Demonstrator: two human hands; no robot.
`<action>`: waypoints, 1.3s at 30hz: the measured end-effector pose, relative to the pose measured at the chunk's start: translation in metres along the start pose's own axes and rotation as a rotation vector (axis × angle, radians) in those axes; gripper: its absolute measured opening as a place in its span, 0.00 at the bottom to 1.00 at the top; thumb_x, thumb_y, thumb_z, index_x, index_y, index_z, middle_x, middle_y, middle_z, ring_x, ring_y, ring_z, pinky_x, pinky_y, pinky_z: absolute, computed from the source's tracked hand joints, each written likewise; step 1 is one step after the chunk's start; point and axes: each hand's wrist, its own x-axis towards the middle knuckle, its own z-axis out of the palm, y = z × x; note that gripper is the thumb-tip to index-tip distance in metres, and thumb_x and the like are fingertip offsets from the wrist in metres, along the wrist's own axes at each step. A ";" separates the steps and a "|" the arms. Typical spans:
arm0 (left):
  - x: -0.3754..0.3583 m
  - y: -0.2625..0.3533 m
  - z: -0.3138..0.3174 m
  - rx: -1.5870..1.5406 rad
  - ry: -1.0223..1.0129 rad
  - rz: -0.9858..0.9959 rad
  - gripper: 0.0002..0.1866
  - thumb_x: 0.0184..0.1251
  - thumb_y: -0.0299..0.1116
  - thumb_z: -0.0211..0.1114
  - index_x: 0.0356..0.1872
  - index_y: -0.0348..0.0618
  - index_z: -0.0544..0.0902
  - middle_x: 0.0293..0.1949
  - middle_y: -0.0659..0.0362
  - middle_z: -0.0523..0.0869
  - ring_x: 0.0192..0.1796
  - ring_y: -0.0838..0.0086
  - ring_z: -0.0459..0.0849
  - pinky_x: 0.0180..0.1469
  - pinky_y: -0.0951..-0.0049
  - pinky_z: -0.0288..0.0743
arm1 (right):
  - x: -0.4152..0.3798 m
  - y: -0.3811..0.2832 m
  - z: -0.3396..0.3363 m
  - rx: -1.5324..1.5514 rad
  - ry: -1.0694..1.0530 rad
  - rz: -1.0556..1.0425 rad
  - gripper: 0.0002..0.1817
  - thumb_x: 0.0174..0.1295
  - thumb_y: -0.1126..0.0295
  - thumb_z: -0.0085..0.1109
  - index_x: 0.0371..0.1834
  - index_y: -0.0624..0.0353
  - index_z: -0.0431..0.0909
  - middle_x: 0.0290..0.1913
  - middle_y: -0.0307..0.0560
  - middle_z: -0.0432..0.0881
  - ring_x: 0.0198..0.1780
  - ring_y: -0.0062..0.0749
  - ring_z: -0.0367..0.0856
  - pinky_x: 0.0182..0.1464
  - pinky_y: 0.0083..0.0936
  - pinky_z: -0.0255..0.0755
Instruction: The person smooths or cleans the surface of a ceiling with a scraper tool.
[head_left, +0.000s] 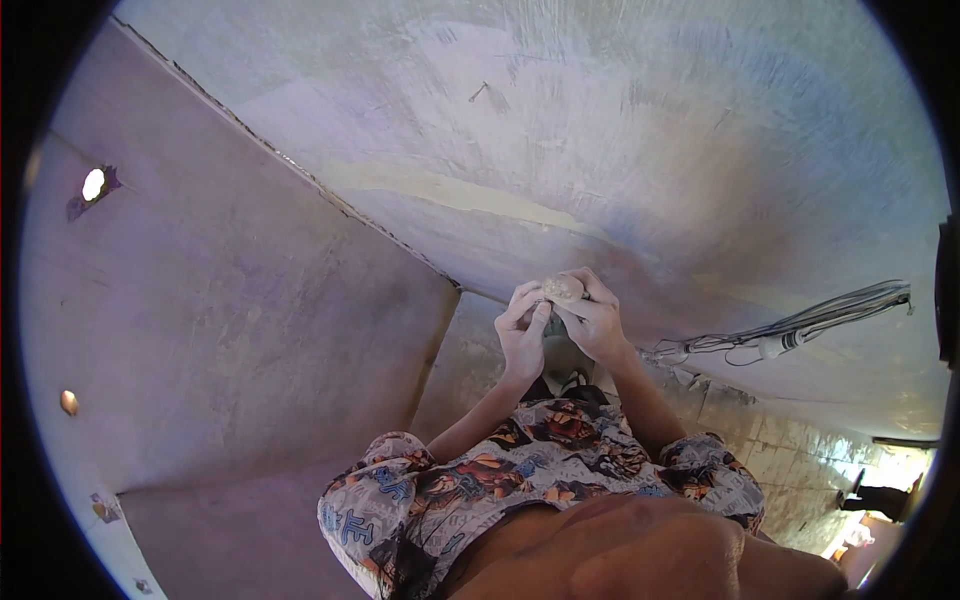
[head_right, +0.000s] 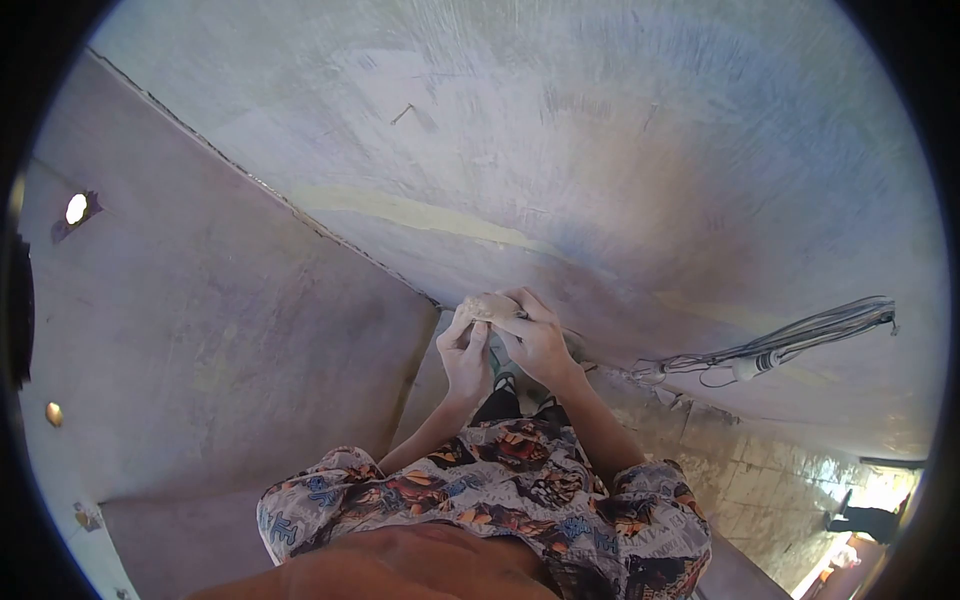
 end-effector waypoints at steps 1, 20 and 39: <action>0.003 -0.006 -0.007 0.067 -0.055 0.054 0.09 0.68 0.19 0.62 0.47 0.31 0.82 0.53 0.56 0.78 0.52 0.77 0.76 0.56 0.77 0.69 | -0.002 0.000 0.000 0.001 -0.002 0.003 0.14 0.53 0.81 0.64 0.44 0.60 0.85 0.45 0.51 0.80 0.42 0.44 0.81 0.44 0.33 0.76; 0.026 0.001 0.010 0.477 -0.394 0.245 0.20 0.51 0.20 0.74 0.48 0.33 0.81 0.51 0.51 0.82 0.56 0.67 0.80 0.61 0.69 0.71 | -0.016 -0.008 -0.002 0.209 0.438 0.267 0.10 0.57 0.82 0.66 0.42 0.72 0.83 0.43 0.47 0.81 0.41 0.27 0.78 0.44 0.21 0.71; 0.052 0.011 -0.005 0.315 -0.461 0.332 0.27 0.60 0.28 0.67 0.61 0.30 0.75 0.54 0.49 0.82 0.54 0.65 0.79 0.61 0.64 0.70 | 0.003 -0.019 -0.028 0.222 0.218 0.285 0.09 0.58 0.77 0.67 0.40 0.70 0.83 0.41 0.49 0.82 0.38 0.31 0.81 0.44 0.23 0.73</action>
